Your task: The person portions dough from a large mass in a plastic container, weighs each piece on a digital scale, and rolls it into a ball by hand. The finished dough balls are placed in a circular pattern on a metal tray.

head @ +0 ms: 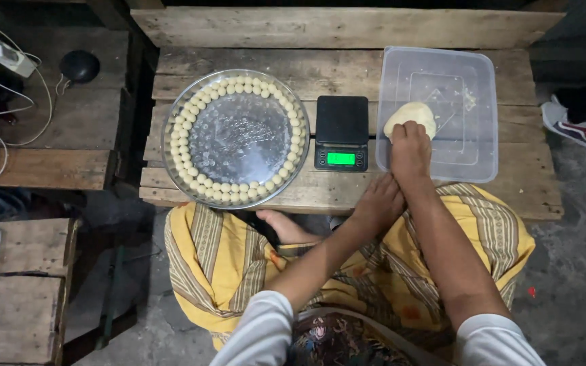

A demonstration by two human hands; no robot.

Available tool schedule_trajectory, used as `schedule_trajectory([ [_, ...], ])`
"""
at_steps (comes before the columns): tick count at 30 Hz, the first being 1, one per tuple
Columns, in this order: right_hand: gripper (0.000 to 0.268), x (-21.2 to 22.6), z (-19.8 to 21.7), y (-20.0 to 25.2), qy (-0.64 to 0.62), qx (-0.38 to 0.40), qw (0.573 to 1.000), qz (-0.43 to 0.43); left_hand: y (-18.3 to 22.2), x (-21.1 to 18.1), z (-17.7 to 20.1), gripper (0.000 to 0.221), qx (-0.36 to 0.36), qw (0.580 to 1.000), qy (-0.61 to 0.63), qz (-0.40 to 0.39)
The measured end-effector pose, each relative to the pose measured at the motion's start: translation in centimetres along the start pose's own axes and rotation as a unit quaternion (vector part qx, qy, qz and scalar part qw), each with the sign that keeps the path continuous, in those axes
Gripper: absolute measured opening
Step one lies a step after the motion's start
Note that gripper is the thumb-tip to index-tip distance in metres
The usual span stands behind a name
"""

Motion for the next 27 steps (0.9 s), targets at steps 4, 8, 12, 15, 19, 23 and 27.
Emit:
schedule_trajectory([
  [4, 0.014, -1.1, -0.2, 0.2, -0.059, -0.009, 0.998, -0.024, -0.4, 0.5, -0.3, 0.056, 0.089, 0.990, -0.101, 0.048],
  [8, 0.017, -1.1, 1.7, 0.1, -0.069, -0.032, 0.996, -0.043, 0.2, 0.5, -0.1, 0.059, -0.067, 0.989, -0.124, 0.049],
  [12, 0.017, -1.2, 1.1, 0.6, -0.041, -0.032, 0.998, -0.044, 0.5, 0.6, -0.5, 0.048, -0.296, 0.950, -0.098, -0.005],
  [15, 0.018, -1.4, -0.1, 1.1, -0.054, -0.030, 0.997, -0.038, -0.6, 1.5, -2.3, 0.053, -0.149, 0.981, -0.120, 0.022],
  [19, 0.016, -1.5, 0.8, 1.0, -0.102, 0.009, 0.993, -0.054, -0.5, 0.9, -0.7, 0.053, -0.095, 0.986, -0.135, 0.019],
  [23, 0.012, -1.4, 2.3, 0.7, -0.150, 0.040, 0.983, -0.093, -1.1, 2.1, -3.7, 0.062, -0.062, 0.984, -0.163, 0.041],
  [27, 0.006, -2.0, 1.9, 1.9, -0.223, 0.078, 0.958, -0.164, -1.0, 1.8, -2.1, 0.063, 0.017, 0.986, -0.162, 0.049],
])
Point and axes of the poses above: each hand's wrist, its own y-axis away from the middle knuckle, its own z-axis out of the back of the hand, x = y × z, the point moved 10 cm from there along -y, towards the middle knuckle, and after that the axes turned 5 degrees about z, right-handed, at the moved point
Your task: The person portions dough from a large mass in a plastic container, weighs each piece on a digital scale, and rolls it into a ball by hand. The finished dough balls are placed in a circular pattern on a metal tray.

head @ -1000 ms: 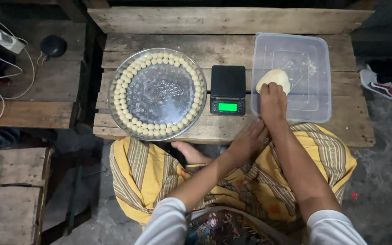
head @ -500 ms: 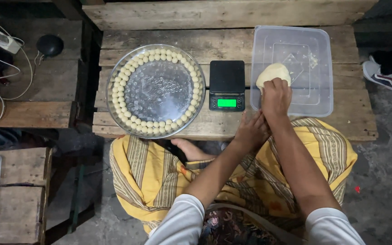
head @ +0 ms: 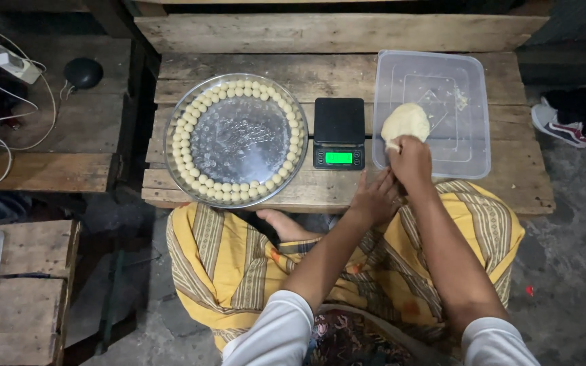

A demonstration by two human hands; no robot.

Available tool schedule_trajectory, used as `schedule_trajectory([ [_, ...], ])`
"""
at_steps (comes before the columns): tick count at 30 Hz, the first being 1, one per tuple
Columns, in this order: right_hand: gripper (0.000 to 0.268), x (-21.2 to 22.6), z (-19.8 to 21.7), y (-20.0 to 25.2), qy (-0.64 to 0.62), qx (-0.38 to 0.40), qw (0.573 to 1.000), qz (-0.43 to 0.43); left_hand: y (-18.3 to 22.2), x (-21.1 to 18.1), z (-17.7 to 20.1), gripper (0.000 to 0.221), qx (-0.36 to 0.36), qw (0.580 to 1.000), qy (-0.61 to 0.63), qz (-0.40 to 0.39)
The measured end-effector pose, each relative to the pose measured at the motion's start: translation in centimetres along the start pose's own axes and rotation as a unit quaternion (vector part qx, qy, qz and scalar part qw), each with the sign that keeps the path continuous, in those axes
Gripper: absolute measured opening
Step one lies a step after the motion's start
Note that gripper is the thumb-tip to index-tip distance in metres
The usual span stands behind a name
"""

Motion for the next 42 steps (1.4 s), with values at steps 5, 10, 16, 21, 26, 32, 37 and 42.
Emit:
schedule_trajectory([
  [5, 0.031, -1.8, -3.1, 3.7, -0.360, 0.051, 0.896, -0.255, 0.7, -0.1, 0.8, 0.065, 0.136, 0.991, 0.005, -0.012],
  [10, 0.033, 4.0, 1.0, 6.7, -0.454, 0.018, 0.844, -0.285, 3.3, 0.2, 6.8, 0.064, 0.127, 0.990, -0.046, -0.040],
  [16, 0.014, 6.6, 2.1, 10.9, -0.459, 0.027, 0.845, -0.275, 4.7, 4.2, -2.4, 0.051, 0.073, 0.971, 0.218, -0.059],
  [21, 0.030, 4.2, -3.3, 15.7, -0.491, 0.027, 0.825, -0.279, 12.3, 8.9, 6.3, 0.052, -0.057, 0.858, 0.507, -0.049],
  [26, 0.036, 11.0, -1.7, 12.1, -0.442, 0.103, 0.862, -0.226, 12.2, 11.9, 7.1, 0.056, -0.046, 0.771, 0.633, 0.060],
  [32, 0.035, 7.2, -7.2, 14.6, -0.383, 0.203, 0.876, -0.210, 14.4, 13.2, 12.1, 0.023, -0.034, 0.826, 0.561, 0.039],
  [37, 0.030, 5.3, -10.2, 16.0, -0.423, 0.178, 0.856, -0.239, 12.7, 13.6, 7.2, 0.012, -0.070, 0.856, 0.511, 0.027],
  [42, 0.020, 9.1, -6.5, 14.4, -0.480, 0.140, 0.820, -0.277, 13.2, 14.4, 9.6, 0.013, -0.159, 0.809, 0.562, 0.070],
])
Point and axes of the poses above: each hand's wrist, its own y-axis away from the middle knuckle, its own z-axis out of the back of the hand, x = y × z, the point moved 10 cm from there along -y, towards the middle knuckle, and after that the axes turned 5 degrees about z, right-handed, at the moved point
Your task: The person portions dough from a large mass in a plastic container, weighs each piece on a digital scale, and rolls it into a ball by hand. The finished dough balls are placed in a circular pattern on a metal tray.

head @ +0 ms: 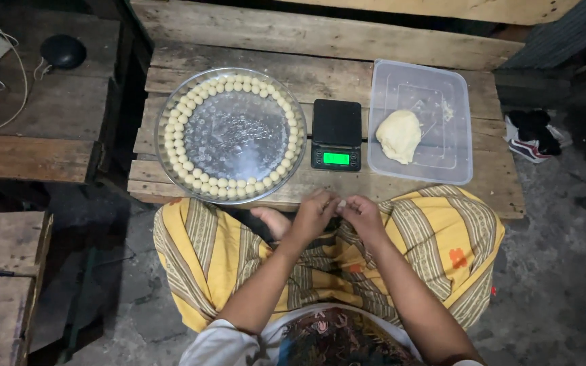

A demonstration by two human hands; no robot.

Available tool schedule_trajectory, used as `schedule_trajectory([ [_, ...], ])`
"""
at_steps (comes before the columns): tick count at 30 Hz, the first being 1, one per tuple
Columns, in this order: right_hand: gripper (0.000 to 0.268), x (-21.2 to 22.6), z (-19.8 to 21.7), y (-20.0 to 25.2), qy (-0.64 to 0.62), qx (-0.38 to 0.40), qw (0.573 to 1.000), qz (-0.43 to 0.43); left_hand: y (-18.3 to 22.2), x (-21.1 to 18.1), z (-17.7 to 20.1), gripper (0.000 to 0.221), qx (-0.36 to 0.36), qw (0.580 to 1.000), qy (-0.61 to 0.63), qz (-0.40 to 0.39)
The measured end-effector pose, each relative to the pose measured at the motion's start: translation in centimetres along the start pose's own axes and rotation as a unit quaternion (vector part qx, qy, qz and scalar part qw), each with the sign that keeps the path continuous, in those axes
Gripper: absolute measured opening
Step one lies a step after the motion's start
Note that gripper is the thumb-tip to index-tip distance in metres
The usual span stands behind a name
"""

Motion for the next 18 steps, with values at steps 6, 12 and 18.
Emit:
schedule_trajectory([
  [6, 0.016, 1.8, -0.1, 0.5, 0.051, 0.012, 0.999, 0.006, -0.2, 2.1, -1.2, 0.014, 0.019, 1.000, 0.017, 0.010],
  [12, 0.010, 0.3, 0.4, -0.1, 0.011, -0.003, 1.000, 0.006, -0.2, 1.1, -0.2, 0.011, -0.020, 0.999, 0.038, 0.011],
  [18, 0.015, 0.0, 1.4, -0.7, -0.046, -0.054, 0.997, -0.016, -0.8, 2.1, 0.1, 0.036, -0.029, 0.998, 0.048, 0.037],
])
Point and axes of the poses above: each hand's wrist, its own y-axis away from the middle knuckle, its own z-axis out of the back of the hand, x = y × z, the point moved 10 cm from there along -y, towards the middle knuckle, and after that the axes turned 5 degrees about z, right-handed, at the moved point
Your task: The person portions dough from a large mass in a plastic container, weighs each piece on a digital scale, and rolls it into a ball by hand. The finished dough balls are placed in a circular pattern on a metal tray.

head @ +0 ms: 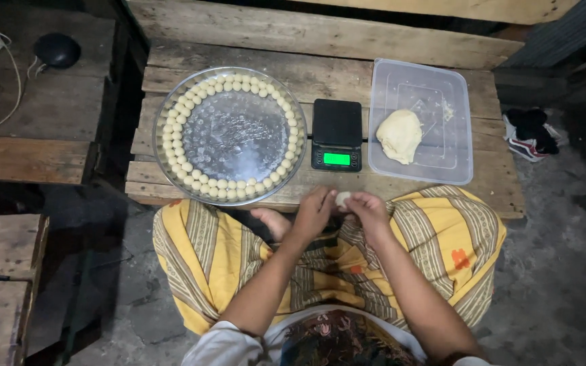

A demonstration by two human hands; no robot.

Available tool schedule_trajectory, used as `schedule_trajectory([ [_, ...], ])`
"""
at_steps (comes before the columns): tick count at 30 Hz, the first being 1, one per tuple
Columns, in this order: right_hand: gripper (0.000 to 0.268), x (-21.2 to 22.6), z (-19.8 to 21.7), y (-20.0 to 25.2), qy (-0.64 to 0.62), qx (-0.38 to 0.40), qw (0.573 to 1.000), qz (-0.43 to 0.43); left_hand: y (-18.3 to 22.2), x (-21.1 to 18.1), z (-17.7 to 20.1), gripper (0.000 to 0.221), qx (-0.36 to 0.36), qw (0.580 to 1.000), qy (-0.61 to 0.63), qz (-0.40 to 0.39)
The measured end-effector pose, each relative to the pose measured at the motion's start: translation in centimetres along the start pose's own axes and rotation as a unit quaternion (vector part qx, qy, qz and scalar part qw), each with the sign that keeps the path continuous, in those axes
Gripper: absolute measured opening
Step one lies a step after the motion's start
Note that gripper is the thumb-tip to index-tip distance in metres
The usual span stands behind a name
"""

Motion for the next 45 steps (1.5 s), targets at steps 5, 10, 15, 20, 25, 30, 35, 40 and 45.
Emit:
schedule_trajectory([
  [5, 0.003, 9.1, -0.8, -0.3, 0.024, -0.057, 0.998, -0.012, -0.3, 0.5, 1.1, 0.031, 0.023, 0.998, -0.021, 0.058],
  [10, 0.012, 17.3, 2.7, -8.5, 0.248, -0.158, 0.905, 0.306, 0.0, 0.0, -0.1, 0.027, 0.083, 0.988, -0.121, 0.037],
  [15, 0.011, 23.3, 1.0, -8.0, 0.300, -0.244, 0.750, 0.537, 0.2, -0.1, -0.2, 0.021, 0.086, 0.987, -0.134, 0.015],
  [20, 0.034, 11.3, -4.2, -9.8, 0.526, 0.024, 0.711, 0.466, -0.1, -0.5, -0.2, 0.027, 0.074, 0.987, -0.146, -0.010],
  [25, 0.029, 11.1, -0.3, -7.1, 0.494, 0.012, 0.776, 0.391, 0.4, -1.6, -0.1, 0.023, 0.076, 0.984, -0.163, -0.016],
  [30, 0.033, 14.9, 4.8, -6.8, 0.528, -0.021, 0.760, 0.378, -0.4, 0.4, -1.1, 0.016, 0.066, 0.974, -0.216, -0.026],
  [35, 0.062, 15.3, 7.6, -8.1, 0.540, -0.058, 0.782, 0.306, -0.5, 0.3, -1.0, 0.019, 0.040, 0.974, -0.220, -0.044],
  [40, 0.058, 12.5, 7.3, -10.0, 0.534, -0.131, 0.772, 0.318, -0.8, 2.4, -1.5, 0.019, -0.004, 0.965, -0.254, -0.061],
  [45, 0.035, 10.5, 7.4, -11.6, 0.557, -0.154, 0.734, 0.358, -0.7, 1.3, -1.2, 0.018, -0.035, 0.957, -0.273, -0.093],
])
Point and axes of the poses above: each hand's wrist, its own y-axis away from the middle knuckle, its own z-axis out of the back of the hand, x = y × z, the point moved 10 cm from there along -y, towards the middle knuckle, and after that the axes turned 5 degrees about z, right-handed, at the moved point
